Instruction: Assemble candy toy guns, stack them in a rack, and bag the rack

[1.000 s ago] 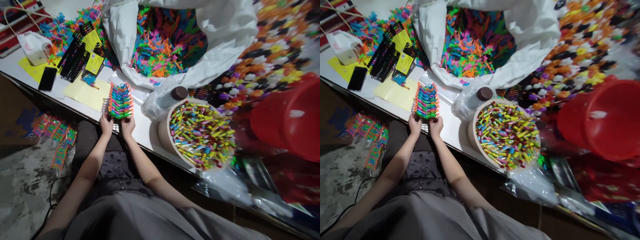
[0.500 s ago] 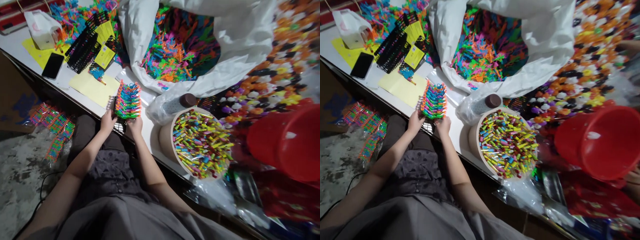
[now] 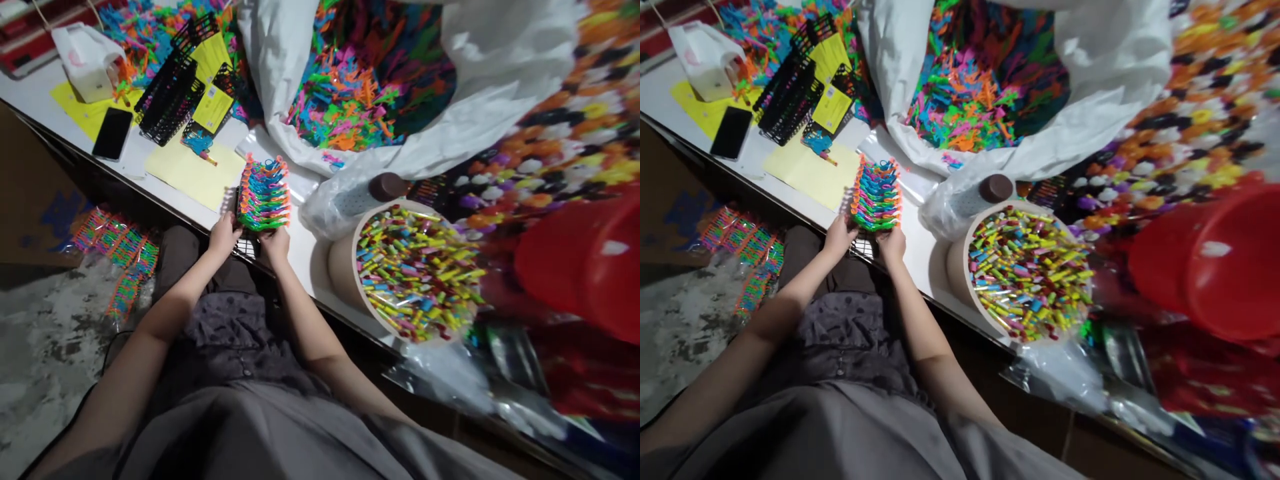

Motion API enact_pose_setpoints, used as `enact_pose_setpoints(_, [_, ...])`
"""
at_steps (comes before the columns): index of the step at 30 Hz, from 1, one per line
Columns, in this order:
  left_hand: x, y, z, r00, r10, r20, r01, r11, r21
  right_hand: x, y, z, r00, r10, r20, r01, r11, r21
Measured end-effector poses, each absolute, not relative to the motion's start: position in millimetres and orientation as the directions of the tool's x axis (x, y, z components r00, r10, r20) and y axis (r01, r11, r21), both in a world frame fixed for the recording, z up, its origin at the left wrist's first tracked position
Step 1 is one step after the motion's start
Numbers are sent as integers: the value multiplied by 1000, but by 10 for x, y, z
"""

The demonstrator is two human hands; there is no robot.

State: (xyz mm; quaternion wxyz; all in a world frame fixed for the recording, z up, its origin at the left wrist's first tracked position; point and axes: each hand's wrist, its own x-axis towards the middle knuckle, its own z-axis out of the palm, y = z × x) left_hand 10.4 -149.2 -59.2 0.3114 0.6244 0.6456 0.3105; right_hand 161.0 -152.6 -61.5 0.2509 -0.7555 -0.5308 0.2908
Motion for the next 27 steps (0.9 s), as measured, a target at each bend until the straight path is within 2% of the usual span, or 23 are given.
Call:
enact_pose_setpoints(3, [-54, -1446, -578, 124, 992, 3, 525, -69, 848, 1805, -1594, -322, 62, 981, -184, 709, -173, -684])
enact_pose_setpoints(5, [-204, -1410, -569, 145, 989, 37, 497, -105, 861, 2073, -1732, -63, 20, 991, -134, 734, -105, -671])
enact_pose_setpoints(7, [-368, -1334, -548, 60, 995, 75, 535, -95, 839, 2428, -1900, 189, 157, 987, -41, 756, -147, -638])
enact_pose_setpoints(9, [-512, -1191, -514, -36, 995, 94, 610, -53, 790, 2812, -2046, 363, 394, 913, 105, 798, -284, -531])
enact_pose_setpoints(10, [-567, -1092, -493, -55, 994, 93, 649, -35, 760, 2990, -2101, 403, 470, 876, 112, 804, -372, -464])
enact_pose_setpoints(12, [-632, -847, -450, -36, 995, 91, 724, -37, 689, 3272, -2178, 382, 549, 836, -5, 793, -523, -312])
enact_pose_setpoints(14, [-640, -570, -420, 11, 996, 88, 792, -63, 607, 3434, -2223, 272, 550, 825, -129, 799, -565, -206])
enact_pose_setpoints(15, [-629, -431, -413, 26, 996, 88, 822, -72, 564, 3476, -2238, 208, 532, 833, -151, 811, -552, -193])
enact_pose_setpoints(18, [-585, -55, -424, 26, 996, 84, 892, -61, 448, 3518, -2259, 81, 456, 881, -128, 839, -473, -270])
enact_pose_setpoints(21, [-574, 204, -459, 18, 998, 58, 928, -38, 370, 3519, -2258, 99, 395, 896, -201, 822, -443, -359])
enact_pose_setpoints(24, [-586, 297, -486, -9, 1000, 25, 946, 0, 324, 3492, -2260, 191, 379, 883, -277, 782, -465, -414])
enact_pose_setpoints(27, [-583, 218, -510, -38, 998, 44, 943, 22, 333, 3451, -2269, 271, 444, 846, -297, 715, -534, -451])
